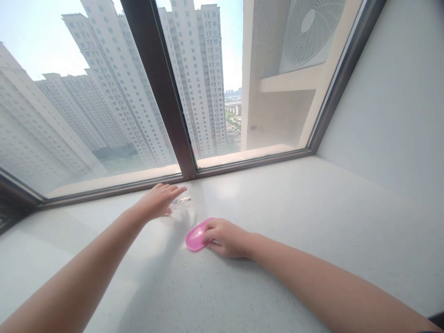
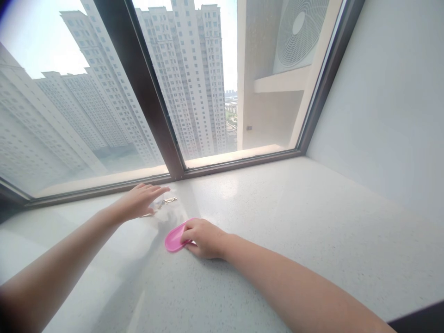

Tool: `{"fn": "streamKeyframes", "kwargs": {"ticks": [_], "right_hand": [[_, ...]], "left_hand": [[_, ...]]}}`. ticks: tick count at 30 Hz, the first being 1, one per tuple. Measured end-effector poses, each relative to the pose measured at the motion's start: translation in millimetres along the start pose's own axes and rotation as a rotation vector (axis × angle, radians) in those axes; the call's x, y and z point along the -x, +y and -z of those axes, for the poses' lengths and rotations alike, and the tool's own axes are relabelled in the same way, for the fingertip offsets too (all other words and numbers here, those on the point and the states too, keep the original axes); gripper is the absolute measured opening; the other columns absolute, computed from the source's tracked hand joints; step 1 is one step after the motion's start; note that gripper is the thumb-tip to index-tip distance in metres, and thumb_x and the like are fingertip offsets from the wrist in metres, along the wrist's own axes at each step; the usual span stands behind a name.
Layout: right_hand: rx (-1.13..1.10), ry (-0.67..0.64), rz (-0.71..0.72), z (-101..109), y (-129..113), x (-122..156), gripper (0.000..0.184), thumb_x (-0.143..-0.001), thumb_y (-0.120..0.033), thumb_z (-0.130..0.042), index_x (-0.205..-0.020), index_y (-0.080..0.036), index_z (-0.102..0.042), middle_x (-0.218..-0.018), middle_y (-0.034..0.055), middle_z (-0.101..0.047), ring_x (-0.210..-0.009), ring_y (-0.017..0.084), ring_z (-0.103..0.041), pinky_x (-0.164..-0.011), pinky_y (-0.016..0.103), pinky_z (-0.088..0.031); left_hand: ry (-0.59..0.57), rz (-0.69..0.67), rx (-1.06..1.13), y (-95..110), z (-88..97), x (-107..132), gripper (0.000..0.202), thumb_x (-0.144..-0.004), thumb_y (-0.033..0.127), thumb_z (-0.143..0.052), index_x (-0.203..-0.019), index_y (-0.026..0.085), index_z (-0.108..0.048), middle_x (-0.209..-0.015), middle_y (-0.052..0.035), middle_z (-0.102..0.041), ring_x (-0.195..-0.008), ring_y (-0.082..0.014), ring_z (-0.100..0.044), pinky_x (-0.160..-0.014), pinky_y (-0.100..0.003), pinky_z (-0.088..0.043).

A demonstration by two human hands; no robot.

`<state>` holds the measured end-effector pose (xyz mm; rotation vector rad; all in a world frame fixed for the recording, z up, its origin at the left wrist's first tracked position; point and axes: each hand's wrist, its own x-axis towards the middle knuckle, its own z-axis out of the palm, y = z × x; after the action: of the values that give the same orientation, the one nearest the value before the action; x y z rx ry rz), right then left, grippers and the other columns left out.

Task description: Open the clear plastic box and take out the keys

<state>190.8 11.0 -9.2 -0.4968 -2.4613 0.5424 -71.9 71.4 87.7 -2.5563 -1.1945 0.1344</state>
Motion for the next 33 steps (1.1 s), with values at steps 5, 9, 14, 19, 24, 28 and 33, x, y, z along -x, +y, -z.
{"fn": "streamKeyframes", "kwargs": {"ticks": [5, 9, 14, 19, 24, 28, 33], "right_hand": [[-0.021, 0.006, -0.012, 1.6, -1.9, -1.4, 0.015, -0.076, -0.008, -0.064, -0.088, -0.016, -0.068, -0.093, 0.008, -0.064, -0.09, 0.019, -0.059, -0.081, 0.03, -0.046], [-0.034, 0.01, -0.022, 1.3, -2.0, -1.6, 0.016, -0.076, -0.007, -0.064, -0.088, -0.017, -0.068, -0.093, 0.0078, -0.064, -0.09, 0.019, -0.06, -0.081, 0.03, -0.046], [-0.047, 0.015, -0.018, -1.6, 1.1, -0.2, 0.014, -0.077, -0.008, -0.065, -0.087, -0.017, -0.068, -0.094, 0.0078, -0.064, -0.093, 0.019, -0.06, -0.082, 0.03, -0.046], [-0.059, 0.004, -0.029, -2.2, 3.1, 1.8, 0.015, -0.079, -0.009, -0.063, -0.09, -0.018, -0.068, -0.096, 0.0076, -0.063, -0.093, 0.019, -0.059, -0.082, 0.03, -0.046], [-0.045, -0.006, -0.034, -0.4, 2.4, 1.9, 0.013, -0.079, -0.01, -0.063, -0.089, -0.017, -0.068, -0.095, 0.008, -0.062, -0.092, 0.019, -0.06, -0.08, 0.029, -0.046], [-0.041, -0.007, -0.033, -0.3, 1.7, 2.3, 0.013, -0.079, -0.01, -0.062, -0.089, -0.017, -0.068, -0.094, 0.0078, -0.062, -0.09, 0.018, -0.059, -0.08, 0.03, -0.047], [-0.052, -0.004, -0.041, 0.3, 0.1, 2.8, 0.013, -0.079, -0.01, -0.062, -0.089, -0.016, -0.068, -0.093, 0.0082, -0.062, -0.089, 0.018, -0.059, -0.079, 0.029, -0.047]], "left_hand": [[0.084, -0.027, 0.073, 4.2, -14.5, -0.8, 0.055, -0.066, 0.012, -0.075, -0.115, 0.023, -0.051, -0.121, -0.0071, -0.061, -0.108, -0.0252, -0.057, -0.088, -0.035, -0.035], [0.114, -0.054, 0.069, 8.2, -17.4, -1.9, 0.045, -0.068, 0.013, -0.075, -0.107, 0.022, -0.055, -0.117, -0.0066, -0.064, -0.109, -0.0255, -0.056, -0.088, -0.036, -0.033], [0.13, -0.062, 0.035, 7.0, -6.1, 1.0, 0.04, -0.071, 0.008, -0.069, -0.106, 0.023, -0.056, -0.118, -0.0063, -0.064, -0.11, -0.0241, -0.056, -0.088, -0.037, -0.033], [0.143, -0.042, -0.022, 2.9, 6.3, 4.8, 0.036, -0.075, 0.006, -0.061, -0.107, 0.023, -0.056, -0.121, -0.0074, -0.063, -0.114, -0.0262, -0.054, -0.092, -0.04, -0.033], [0.247, 0.102, 0.003, -6.1, 8.1, 9.4, 0.04, -0.08, 0.013, -0.058, -0.119, 0.023, -0.052, -0.124, -0.0102, -0.06, -0.116, -0.0293, -0.053, -0.095, -0.045, -0.033], [0.463, 0.294, 0.073, -17.2, 3.7, 12.5, 0.047, -0.083, 0.03, -0.061, -0.127, 0.022, -0.048, -0.128, -0.0134, -0.054, -0.119, -0.0315, -0.05, -0.1, -0.048, -0.035], [0.787, 0.502, 0.228, -28.0, -17.0, 14.9, 0.052, -0.077, 0.047, -0.067, -0.12, 0.021, -0.051, -0.122, -0.0129, -0.05, -0.12, -0.0317, -0.047, -0.101, -0.047, -0.04]]}}
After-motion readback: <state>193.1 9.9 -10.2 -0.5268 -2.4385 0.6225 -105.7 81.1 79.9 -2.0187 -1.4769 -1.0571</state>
